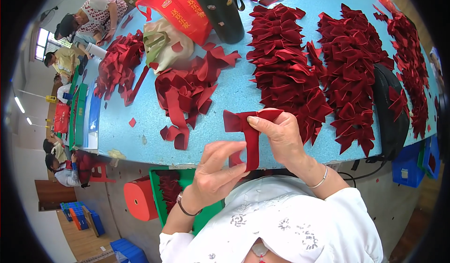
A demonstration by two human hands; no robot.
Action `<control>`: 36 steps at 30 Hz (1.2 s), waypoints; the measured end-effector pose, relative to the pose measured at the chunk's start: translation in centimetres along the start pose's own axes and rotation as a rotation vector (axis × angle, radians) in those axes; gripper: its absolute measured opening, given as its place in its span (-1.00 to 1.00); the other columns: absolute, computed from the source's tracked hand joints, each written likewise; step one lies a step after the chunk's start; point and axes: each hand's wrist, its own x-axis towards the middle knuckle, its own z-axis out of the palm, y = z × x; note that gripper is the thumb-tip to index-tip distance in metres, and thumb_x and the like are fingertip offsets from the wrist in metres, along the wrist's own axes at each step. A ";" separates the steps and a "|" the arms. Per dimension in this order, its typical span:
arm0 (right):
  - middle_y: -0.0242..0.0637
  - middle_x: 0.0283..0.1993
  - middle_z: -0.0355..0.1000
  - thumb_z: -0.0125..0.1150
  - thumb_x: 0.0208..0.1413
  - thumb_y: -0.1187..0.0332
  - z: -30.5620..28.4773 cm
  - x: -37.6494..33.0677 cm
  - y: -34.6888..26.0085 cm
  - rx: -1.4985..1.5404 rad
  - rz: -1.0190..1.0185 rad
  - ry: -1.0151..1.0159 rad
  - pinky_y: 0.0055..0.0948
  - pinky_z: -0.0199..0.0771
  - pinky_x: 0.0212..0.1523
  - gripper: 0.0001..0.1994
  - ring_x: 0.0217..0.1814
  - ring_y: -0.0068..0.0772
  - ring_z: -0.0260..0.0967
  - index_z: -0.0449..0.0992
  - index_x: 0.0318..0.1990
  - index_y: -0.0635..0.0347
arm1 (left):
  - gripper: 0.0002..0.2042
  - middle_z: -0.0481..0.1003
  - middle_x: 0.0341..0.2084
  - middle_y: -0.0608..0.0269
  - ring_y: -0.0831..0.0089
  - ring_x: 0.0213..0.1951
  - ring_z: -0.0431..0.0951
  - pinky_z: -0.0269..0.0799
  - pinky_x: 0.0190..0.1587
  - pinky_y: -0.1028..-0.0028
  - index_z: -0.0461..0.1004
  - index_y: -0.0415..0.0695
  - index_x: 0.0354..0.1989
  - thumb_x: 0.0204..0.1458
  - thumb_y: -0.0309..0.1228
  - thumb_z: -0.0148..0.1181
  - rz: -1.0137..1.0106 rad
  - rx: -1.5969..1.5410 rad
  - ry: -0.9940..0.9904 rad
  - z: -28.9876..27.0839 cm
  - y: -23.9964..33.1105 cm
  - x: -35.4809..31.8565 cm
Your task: Folding red fabric pieces into specific shapes for assembly.
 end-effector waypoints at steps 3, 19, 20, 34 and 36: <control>-0.32 -0.37 0.54 0.28 0.02 0.48 0.4 -0.3 -0.2 -0.005 0.021 -0.009 -0.58 0.42 -0.28 -0.92 -0.36 -0.61 0.42 0.58 -0.34 0.28 | -0.74 0.58 -0.31 0.17 0.19 -0.16 0.45 0.33 -0.10 0.27 0.52 -0.22 -0.45 -0.37 -0.46 0.43 0.115 -0.047 -0.143 -0.7 -0.4 0.9; -0.28 -0.40 0.53 0.31 0.01 0.46 1.4 -1.1 0.8 -0.034 0.038 -0.036 -0.59 0.44 -0.31 -0.85 -0.39 -0.60 0.42 0.55 -0.28 0.36 | -0.77 0.55 -0.40 0.21 0.18 -0.26 0.51 0.34 -0.19 0.29 0.49 -0.22 -0.40 -0.25 -0.49 0.39 0.106 0.152 -0.155 -2.1 -1.2 1.9; -0.29 -0.40 0.53 0.32 0.01 0.46 1.6 -1.2 0.8 -0.058 0.015 -0.030 -0.60 0.43 -0.32 -0.84 -0.39 -0.61 0.42 0.55 -0.29 0.37 | -0.77 0.55 -0.40 0.21 0.18 -0.26 0.51 0.34 -0.19 0.29 0.49 -0.22 -0.40 -0.25 -0.49 0.39 0.104 0.156 -0.157 -2.2 -1.3 1.9; -0.36 -0.40 0.50 0.31 0.04 0.45 0.6 -1.8 0.3 -0.175 -0.149 -0.022 -0.66 0.37 -0.36 -0.87 -0.40 -0.67 0.35 0.57 -0.29 0.35 | -0.81 0.56 -0.34 0.13 0.17 -0.16 0.55 0.40 -0.08 0.30 0.54 -0.31 -0.33 -0.18 -0.65 0.33 -0.180 -0.146 0.000 0.1 -0.7 1.4; -0.35 -0.37 0.49 0.29 0.06 0.45 0.6 -1.8 0.6 -0.139 -0.215 -0.053 -0.66 0.35 -0.36 -0.86 -0.37 -0.67 0.35 0.57 -0.29 0.37 | -0.81 0.56 -0.34 0.11 0.18 -0.17 0.56 0.40 -0.09 0.32 0.53 -0.31 -0.34 -0.19 -0.67 0.32 -0.194 -0.172 0.012 0.3 -0.7 1.3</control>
